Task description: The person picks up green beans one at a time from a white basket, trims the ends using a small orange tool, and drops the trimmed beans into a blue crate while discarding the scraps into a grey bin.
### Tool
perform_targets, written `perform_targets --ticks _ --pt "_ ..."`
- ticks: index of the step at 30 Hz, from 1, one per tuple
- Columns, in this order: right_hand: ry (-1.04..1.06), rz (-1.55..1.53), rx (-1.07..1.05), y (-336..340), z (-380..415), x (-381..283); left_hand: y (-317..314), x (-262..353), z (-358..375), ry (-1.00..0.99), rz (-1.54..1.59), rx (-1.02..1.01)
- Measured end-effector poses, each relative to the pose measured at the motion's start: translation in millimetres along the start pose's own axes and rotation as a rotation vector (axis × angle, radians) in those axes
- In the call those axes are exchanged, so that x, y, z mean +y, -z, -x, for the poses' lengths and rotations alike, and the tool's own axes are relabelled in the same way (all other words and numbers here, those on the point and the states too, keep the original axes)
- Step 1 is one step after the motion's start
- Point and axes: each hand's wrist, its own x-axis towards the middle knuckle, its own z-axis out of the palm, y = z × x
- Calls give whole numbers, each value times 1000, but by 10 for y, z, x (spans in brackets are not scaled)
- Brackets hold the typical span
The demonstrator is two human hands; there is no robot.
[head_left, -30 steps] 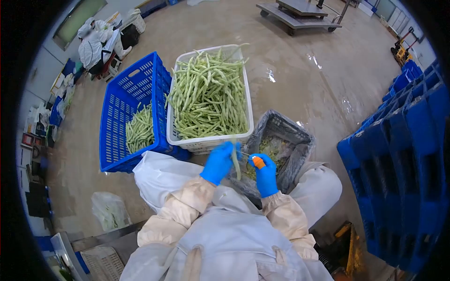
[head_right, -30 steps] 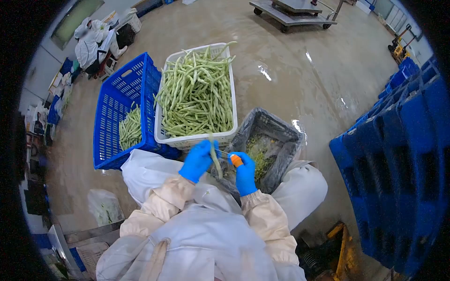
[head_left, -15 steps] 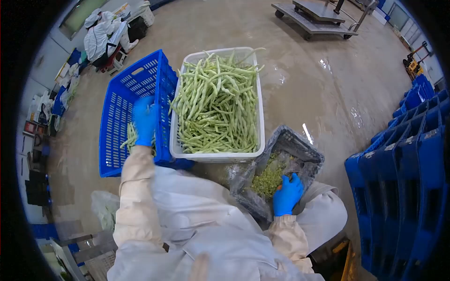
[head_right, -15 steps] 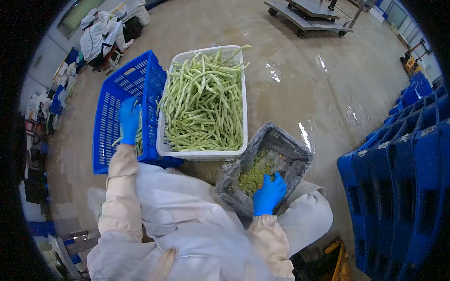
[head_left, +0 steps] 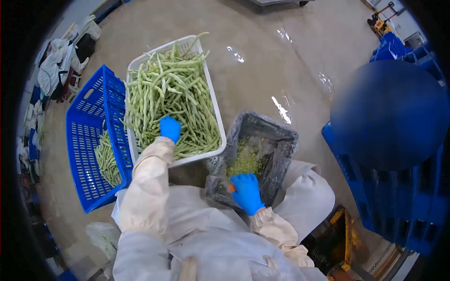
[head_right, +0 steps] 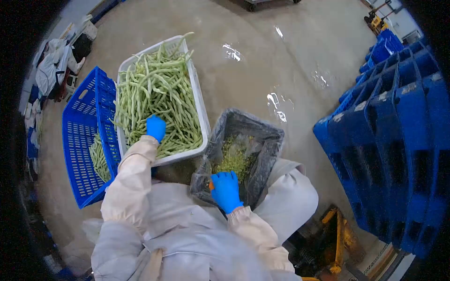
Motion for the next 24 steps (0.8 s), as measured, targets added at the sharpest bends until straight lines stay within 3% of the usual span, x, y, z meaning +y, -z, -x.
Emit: perform_targets --ticks 2,4,6,7,9,10,12,16,18,24 --pt "-2 -4 -52 18 23 10 372 -304 176 75 76 -49" --pt "-32 -158 150 40 24 75 637 -617 465 136 154 -72" --pt "-53 -254 232 123 -15 26 862 -929 909 75 529 371" --pt "-134 -516 305 123 -35 -20 1066 -973 1104 85 506 375" --pt "-203 -931 333 185 -45 -91 1518 -768 1431 -80 885 372" --pt "-193 -935 337 254 -50 -153 1676 -641 1574 -99 943 332" --pt "-201 -1258 308 393 -30 -267 1862 -375 1791 -152 1025 272" --pt "-87 -1286 324 482 73 -265 1991 -112 2009 -287 969 237" --pt "58 -1062 147 461 132 -133 2034 -88 2076 -311 916 202" --pt "108 -1071 -20 550 214 -187 2508 -27 2149 -403 756 157"
